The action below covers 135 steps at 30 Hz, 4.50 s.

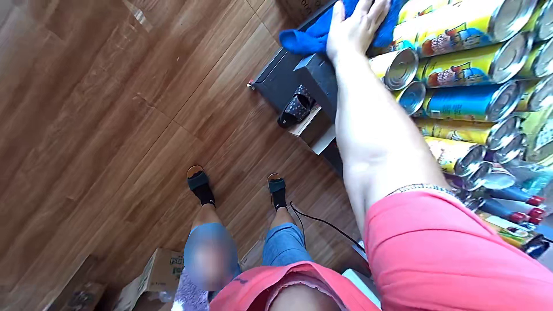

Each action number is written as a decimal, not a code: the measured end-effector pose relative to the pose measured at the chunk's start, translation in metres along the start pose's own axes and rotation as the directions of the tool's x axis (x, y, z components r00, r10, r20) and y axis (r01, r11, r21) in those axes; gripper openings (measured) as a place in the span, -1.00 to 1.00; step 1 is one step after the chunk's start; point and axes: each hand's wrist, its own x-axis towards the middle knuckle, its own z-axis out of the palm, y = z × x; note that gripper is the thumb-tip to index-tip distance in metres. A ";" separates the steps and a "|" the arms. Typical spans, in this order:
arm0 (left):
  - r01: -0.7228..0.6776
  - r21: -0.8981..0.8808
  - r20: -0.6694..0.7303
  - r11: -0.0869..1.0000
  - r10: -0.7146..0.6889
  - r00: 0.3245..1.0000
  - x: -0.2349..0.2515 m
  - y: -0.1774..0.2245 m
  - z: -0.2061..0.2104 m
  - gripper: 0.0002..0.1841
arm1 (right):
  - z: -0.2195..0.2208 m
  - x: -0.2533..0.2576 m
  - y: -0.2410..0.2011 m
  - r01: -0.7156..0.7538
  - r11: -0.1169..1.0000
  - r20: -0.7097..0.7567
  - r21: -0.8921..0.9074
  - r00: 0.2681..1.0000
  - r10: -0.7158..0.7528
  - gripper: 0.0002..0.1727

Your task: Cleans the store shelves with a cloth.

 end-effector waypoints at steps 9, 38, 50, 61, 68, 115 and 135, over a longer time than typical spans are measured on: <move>0.071 0.111 0.330 0.991 -0.104 0.938 0.009 -0.039 -0.069 -0.52 | -0.030 -0.174 0.002 0.149 0.950 0.201 0.276 0.957 -0.208 -0.47; 0.116 0.141 0.648 0.983 -0.180 0.740 0.254 -0.011 -0.341 -0.57 | 0.153 -0.040 -0.037 -0.615 0.555 0.408 0.560 0.788 0.461 -0.43; 0.264 -0.022 0.789 0.964 -0.146 0.596 0.277 -0.026 -0.398 -0.67 | 0.334 0.053 -0.070 -0.868 0.474 0.226 0.147 0.496 0.838 0.03; 0.266 0.005 0.736 0.964 -0.183 0.652 0.297 -0.014 -0.410 -0.71 | 0.319 0.153 0.005 -0.628 0.755 0.163 0.191 0.778 0.606 -0.34; 0.255 0.141 0.747 0.957 -0.272 0.607 0.298 0.004 -0.395 -0.68 | 0.351 -0.026 -0.060 -0.062 0.935 -0.069 0.349 0.993 0.091 -0.45; 0.229 0.263 0.799 0.937 -0.345 0.494 0.274 -0.016 -0.347 -0.63 | 0.299 -0.100 -0.054 -0.633 0.729 0.621 0.262 0.689 0.375 -0.55; 0.267 0.135 0.654 0.954 -0.288 0.700 0.285 0.034 -0.350 -0.70 | 0.319 0.053 0.144 -0.777 0.619 0.210 0.116 0.628 0.749 -0.25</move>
